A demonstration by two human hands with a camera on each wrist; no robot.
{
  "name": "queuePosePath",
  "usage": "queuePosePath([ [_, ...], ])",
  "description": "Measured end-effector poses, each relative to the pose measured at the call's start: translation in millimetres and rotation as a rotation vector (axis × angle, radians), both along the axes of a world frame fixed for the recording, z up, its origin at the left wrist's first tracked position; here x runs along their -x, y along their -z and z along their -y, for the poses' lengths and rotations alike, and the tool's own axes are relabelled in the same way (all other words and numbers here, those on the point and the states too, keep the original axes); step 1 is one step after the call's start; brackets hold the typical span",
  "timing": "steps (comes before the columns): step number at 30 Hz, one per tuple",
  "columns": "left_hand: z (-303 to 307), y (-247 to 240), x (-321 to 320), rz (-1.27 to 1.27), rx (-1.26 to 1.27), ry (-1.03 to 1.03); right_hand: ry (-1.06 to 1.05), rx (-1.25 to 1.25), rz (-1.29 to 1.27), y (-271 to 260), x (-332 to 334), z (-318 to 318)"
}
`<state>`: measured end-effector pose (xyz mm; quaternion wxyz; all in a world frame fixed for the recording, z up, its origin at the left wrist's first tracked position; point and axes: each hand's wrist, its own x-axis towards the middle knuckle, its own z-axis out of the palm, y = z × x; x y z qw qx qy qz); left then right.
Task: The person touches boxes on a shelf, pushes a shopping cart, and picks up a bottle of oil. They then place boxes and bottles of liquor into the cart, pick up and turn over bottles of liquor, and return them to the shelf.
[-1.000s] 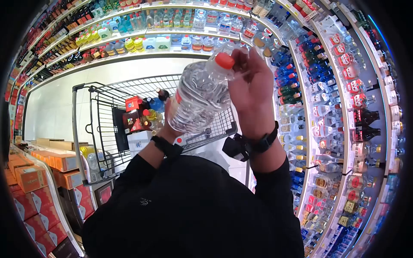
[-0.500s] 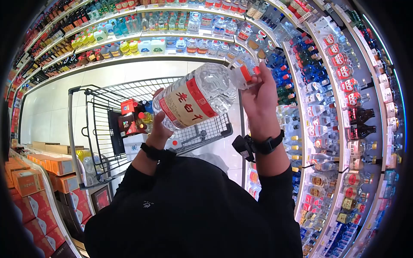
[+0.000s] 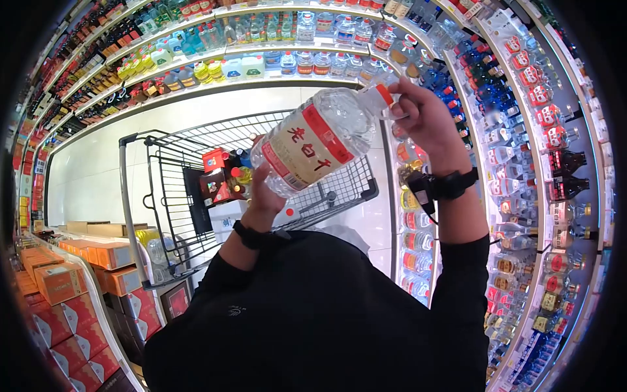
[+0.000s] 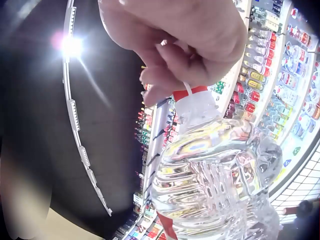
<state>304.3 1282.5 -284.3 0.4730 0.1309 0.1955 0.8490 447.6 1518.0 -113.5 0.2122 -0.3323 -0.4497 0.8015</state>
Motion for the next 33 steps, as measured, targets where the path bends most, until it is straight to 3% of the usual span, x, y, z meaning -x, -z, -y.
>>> queuePosePath([
  [4, 2.4, -10.4, 0.3, 0.103, -0.036, 0.133, -0.151, -0.014, 0.03, -22.5, 13.1, -2.3],
  [6, 2.8, -12.1, 0.1, 0.081, 0.004, 0.102, -0.229, -0.028, 0.063, -24.4, 16.7, -6.6],
  [8, 3.7, -11.8, 0.9, 0.106, 0.02, 0.129, -0.401, -0.22, 0.059, -21.1, 19.0, -12.3],
  [12, 2.5, -14.8, 1.3, 0.11, 0.044, 0.124, -0.369, -0.27, 0.075, -15.4, 24.3, -12.1],
  [15, 0.8, -2.8, 3.4, 0.12, 0.024, 0.146, -0.312, -0.161, 0.124, -19.2, 26.9, -10.6],
  [18, 0.7, 13.5, 3.8, 0.12, 0.029, 0.127, -0.385, -0.054, 0.167, -27.5, 29.7, -11.3],
  [20, 1.7, 19.9, 3.1, 0.161, 0.051, 0.157, -0.399, -0.208, 0.371, -28.8, 32.5, -11.0],
  [24, 0.8, 28.4, 3.9, 0.146, 0.131, 0.11, -0.331, -0.379, 0.481, -18.6, 35.2, -7.5],
  [26, 4.3, 22.4, 9.2, 0.222, 0.091, 0.25, -0.309, -0.422, 0.555, -19.5, 37.6, -1.6],
  [33, 7.4, 18.4, 12.0, 0.275, 0.075, 0.259, -0.375, -0.221, 0.329, -20.1, 33.5, 6.4],
])
